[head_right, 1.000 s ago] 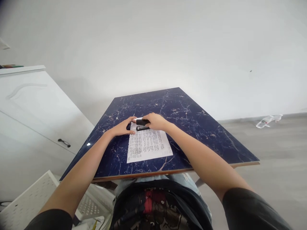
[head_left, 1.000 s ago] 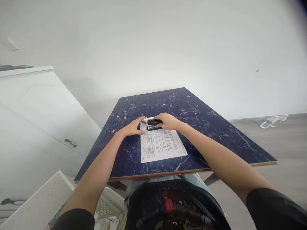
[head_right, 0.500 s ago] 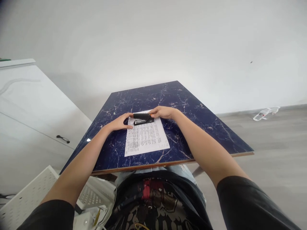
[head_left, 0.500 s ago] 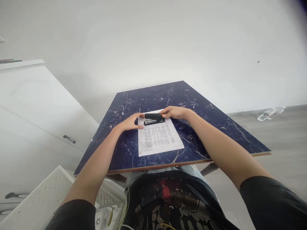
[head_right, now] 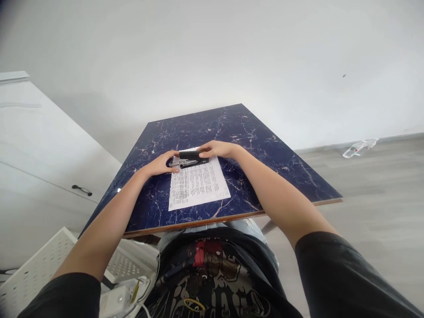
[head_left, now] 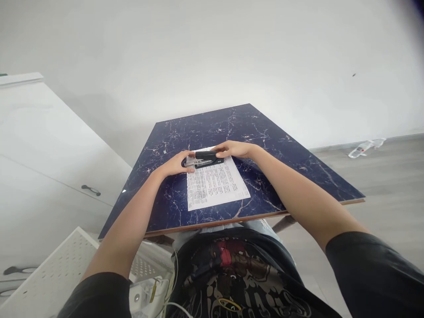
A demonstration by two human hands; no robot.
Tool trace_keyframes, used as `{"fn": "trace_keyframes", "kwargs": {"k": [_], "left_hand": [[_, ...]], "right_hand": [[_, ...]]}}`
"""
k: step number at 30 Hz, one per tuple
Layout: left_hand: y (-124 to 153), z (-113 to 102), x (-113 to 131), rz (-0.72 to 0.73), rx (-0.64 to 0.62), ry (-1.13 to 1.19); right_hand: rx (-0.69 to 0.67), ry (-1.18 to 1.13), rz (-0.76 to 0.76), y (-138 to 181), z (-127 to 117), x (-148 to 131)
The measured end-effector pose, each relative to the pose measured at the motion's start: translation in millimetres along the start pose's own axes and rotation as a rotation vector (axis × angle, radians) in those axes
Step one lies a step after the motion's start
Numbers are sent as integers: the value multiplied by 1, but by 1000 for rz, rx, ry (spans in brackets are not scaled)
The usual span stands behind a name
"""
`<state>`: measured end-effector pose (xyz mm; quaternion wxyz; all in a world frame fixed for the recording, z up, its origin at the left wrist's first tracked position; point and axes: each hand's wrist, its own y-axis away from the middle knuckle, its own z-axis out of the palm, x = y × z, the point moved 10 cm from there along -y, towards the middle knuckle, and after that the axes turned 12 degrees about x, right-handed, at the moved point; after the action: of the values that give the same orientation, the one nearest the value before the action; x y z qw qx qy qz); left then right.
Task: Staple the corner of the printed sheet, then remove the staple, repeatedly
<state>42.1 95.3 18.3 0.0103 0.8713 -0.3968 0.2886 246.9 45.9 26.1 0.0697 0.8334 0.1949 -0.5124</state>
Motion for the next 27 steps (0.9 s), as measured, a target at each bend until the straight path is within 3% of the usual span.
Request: {"fn": "trace_keyframes", "kwargs": {"k": [4, 7, 9, 12, 15, 18, 22, 25, 27], "left_hand": [[-3, -9, 5, 2, 87, 99], [-8, -33, 3, -33, 369, 421], [-8, -36, -14, -184, 498, 745], [-10, -11, -31, -423, 450, 1069], [-12, 0, -31, -463, 405, 1124], [-11, 3, -33, -479, 404, 1107], [-8, 1, -50, -556, 464, 1065], [-3, -18, -69, -582, 625, 1030], [0, -32, -75, -573, 722, 1013]], "right_hand": [[159, 315, -96, -11, 8, -14], [279, 350, -166, -14, 11, -25], [395, 373, -289, -10, 10, -41], [521, 573, -544, 2, 17, -71], [490, 869, -812, 13, 43, -93], [434, 1037, -943, 18, 59, -101], [490, 979, -856, 16, 50, -104], [697, 781, -511, 9, 12, -92], [721, 617, -196, 4, -7, -65]]}}
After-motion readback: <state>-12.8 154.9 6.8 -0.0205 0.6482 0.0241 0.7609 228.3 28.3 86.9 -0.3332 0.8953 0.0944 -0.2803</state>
